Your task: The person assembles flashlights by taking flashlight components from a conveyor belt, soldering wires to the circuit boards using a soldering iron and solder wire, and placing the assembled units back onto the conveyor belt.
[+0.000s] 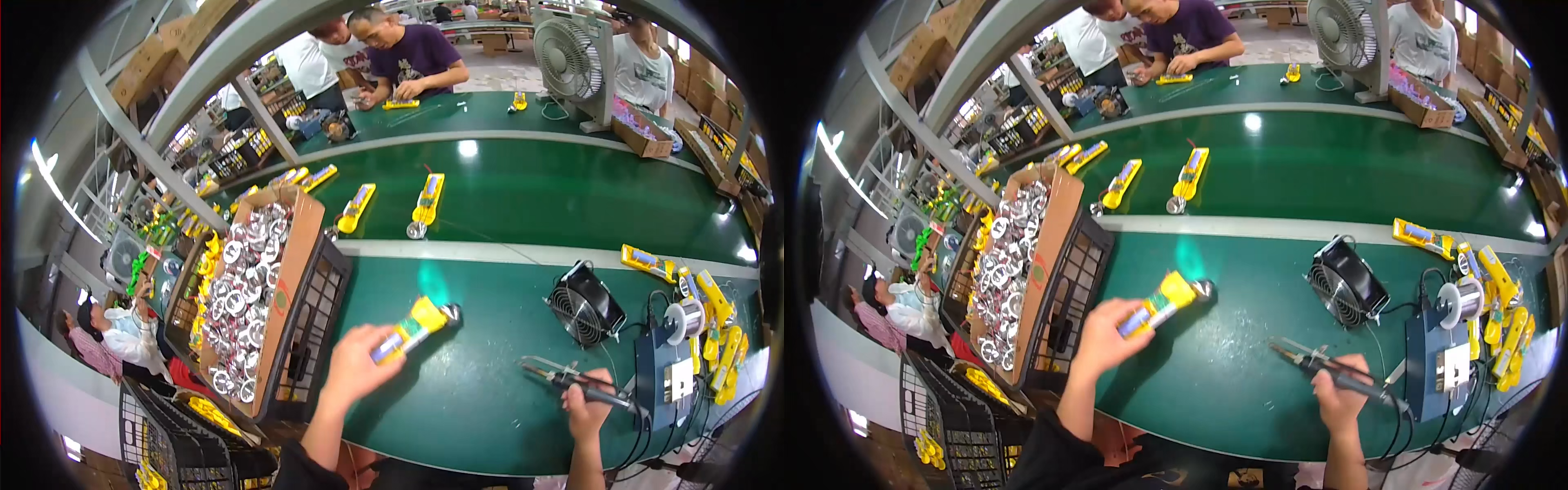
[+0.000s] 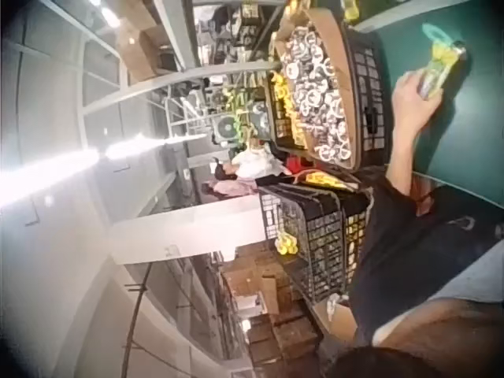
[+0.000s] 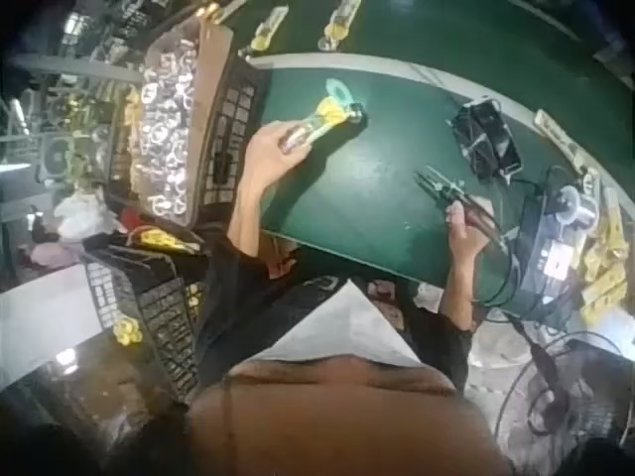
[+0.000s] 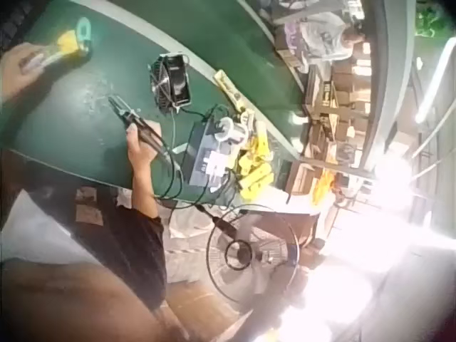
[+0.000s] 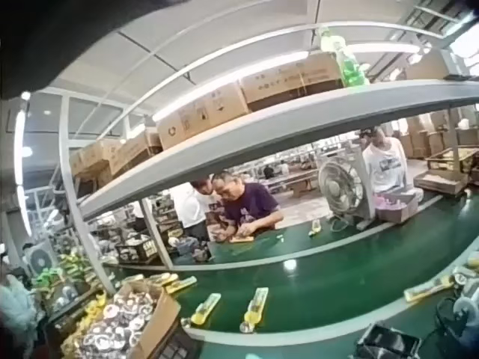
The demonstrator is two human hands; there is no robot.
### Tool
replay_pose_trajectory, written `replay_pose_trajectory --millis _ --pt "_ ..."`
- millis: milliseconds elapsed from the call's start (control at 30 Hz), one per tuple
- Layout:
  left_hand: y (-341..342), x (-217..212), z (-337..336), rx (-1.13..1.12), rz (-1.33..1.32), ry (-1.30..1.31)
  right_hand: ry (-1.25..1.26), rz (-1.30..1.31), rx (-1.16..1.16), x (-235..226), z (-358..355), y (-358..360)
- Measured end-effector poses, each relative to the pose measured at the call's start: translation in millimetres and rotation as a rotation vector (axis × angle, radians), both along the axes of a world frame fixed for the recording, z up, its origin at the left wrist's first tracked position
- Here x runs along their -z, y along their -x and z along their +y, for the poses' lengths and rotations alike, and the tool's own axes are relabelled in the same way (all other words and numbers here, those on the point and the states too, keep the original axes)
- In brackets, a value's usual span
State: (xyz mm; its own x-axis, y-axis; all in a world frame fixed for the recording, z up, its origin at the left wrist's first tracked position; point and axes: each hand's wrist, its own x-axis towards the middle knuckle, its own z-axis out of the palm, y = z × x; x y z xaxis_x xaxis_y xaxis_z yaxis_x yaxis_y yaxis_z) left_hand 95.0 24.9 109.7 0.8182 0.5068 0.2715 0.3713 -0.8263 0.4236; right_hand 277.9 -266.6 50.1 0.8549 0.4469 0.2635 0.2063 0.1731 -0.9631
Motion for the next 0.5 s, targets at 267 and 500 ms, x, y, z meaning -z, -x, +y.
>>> replay_pose_trajectory --millis 267,500 --pt "-180 -22 194 -0.325 -0.222 -0.021 0.189 -0.275 0.104 -2 9 -2" --pt "-205 56 254 -0.429 0.106 -0.052 0.380 -0.114 0.036 -26 5 -6"
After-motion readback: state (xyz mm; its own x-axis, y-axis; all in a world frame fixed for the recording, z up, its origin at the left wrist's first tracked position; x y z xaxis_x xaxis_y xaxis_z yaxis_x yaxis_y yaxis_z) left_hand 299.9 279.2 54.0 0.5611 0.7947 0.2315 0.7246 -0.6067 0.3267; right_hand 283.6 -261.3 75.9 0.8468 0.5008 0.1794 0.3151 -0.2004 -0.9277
